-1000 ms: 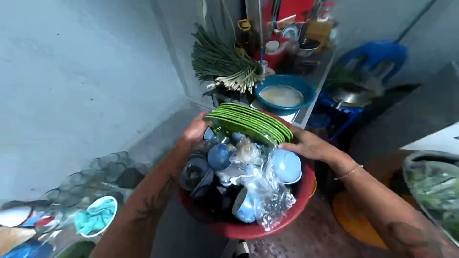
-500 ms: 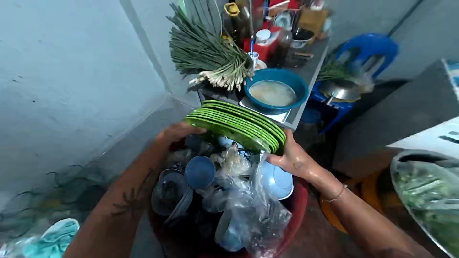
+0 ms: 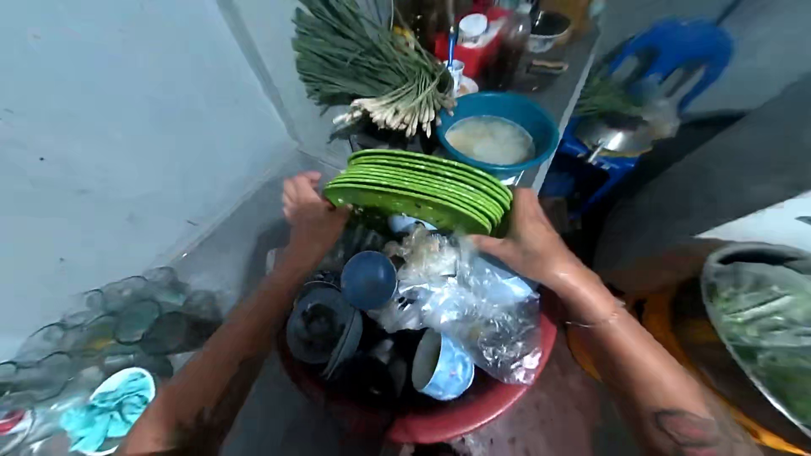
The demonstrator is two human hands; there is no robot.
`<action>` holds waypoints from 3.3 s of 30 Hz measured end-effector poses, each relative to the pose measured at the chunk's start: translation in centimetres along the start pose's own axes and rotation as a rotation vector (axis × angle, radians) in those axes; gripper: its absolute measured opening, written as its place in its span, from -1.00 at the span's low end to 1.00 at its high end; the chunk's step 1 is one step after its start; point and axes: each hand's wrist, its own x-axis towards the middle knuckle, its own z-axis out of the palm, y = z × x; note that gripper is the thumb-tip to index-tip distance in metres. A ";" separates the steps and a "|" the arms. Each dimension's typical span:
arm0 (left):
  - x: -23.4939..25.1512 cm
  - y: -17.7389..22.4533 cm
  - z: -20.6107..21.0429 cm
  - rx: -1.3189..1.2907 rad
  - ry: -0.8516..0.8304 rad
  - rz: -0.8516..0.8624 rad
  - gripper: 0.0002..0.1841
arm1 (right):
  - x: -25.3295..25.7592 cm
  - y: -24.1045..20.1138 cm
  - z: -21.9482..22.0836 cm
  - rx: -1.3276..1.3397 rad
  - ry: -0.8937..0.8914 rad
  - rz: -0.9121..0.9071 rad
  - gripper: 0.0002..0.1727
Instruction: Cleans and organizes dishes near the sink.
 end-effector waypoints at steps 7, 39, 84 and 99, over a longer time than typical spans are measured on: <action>-6.6 7.4 -0.2 0.243 -0.659 0.433 -0.07 | -9.1 -1.6 -3.4 0.048 -0.234 -0.083 -0.01; -10.6 5.2 -11.5 -0.511 -0.036 -0.322 -0.79 | -2.8 -10.6 6.2 -0.523 -0.663 -0.658 -0.87; -10.8 -5.4 -15.2 -0.697 0.327 -0.504 -0.77 | 7.8 -19.6 13.6 -0.085 -0.925 -0.609 -0.95; -16.8 -7.0 -8.0 -0.073 0.019 -0.290 -0.62 | 3.4 -15.9 3.8 0.317 -0.492 -0.025 -0.81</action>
